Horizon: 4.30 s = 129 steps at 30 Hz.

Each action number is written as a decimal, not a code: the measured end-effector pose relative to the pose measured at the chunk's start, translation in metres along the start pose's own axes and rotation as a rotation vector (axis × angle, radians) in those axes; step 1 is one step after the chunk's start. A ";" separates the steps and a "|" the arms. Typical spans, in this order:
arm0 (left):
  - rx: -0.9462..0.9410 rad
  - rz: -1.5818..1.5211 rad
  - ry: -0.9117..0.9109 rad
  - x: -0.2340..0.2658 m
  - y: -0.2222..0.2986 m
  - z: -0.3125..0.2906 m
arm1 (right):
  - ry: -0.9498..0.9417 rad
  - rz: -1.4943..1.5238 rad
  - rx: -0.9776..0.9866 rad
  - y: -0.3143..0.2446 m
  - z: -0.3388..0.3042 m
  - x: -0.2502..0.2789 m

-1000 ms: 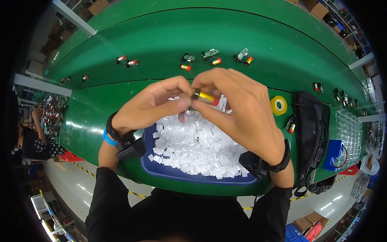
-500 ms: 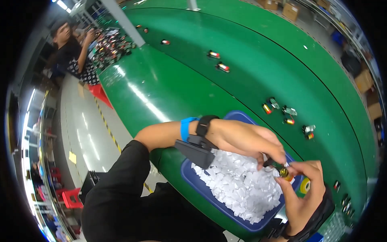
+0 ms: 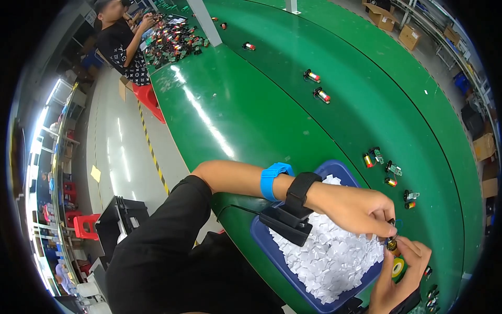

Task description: Assembling small electronic components by snapping plastic cases onto batteries.

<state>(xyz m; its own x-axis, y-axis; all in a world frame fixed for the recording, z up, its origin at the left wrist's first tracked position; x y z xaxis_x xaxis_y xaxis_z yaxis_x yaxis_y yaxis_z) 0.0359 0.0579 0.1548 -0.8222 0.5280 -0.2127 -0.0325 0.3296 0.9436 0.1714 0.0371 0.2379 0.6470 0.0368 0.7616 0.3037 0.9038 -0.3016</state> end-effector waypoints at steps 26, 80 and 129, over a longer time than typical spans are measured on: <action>-0.201 0.040 0.003 -0.032 0.016 -0.002 | -0.015 -0.227 0.238 -0.019 -0.012 0.020; -0.500 0.422 0.427 -0.077 0.066 -0.011 | 0.414 0.566 -0.163 0.033 -0.051 0.053; 0.054 0.725 0.576 0.067 0.029 0.051 | 0.043 0.316 -0.273 0.048 -0.055 0.055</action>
<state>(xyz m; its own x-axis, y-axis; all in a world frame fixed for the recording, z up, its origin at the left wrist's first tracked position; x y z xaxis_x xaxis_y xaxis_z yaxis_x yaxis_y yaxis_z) 0.0087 0.1431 0.1552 -0.7873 0.1540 0.5971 0.6144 0.1144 0.7806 0.2605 0.0587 0.2340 0.7648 0.2714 0.5843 0.2559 0.7043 -0.6622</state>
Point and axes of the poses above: each hand's wrist, its own z-axis towards the middle knuckle, its own x-axis out of the back of the hand, y = z × x, the point moved 7 cm from there along z, towards the middle knuckle, and after that the axes turned 14 degrees about x, right-handed, at the moved point
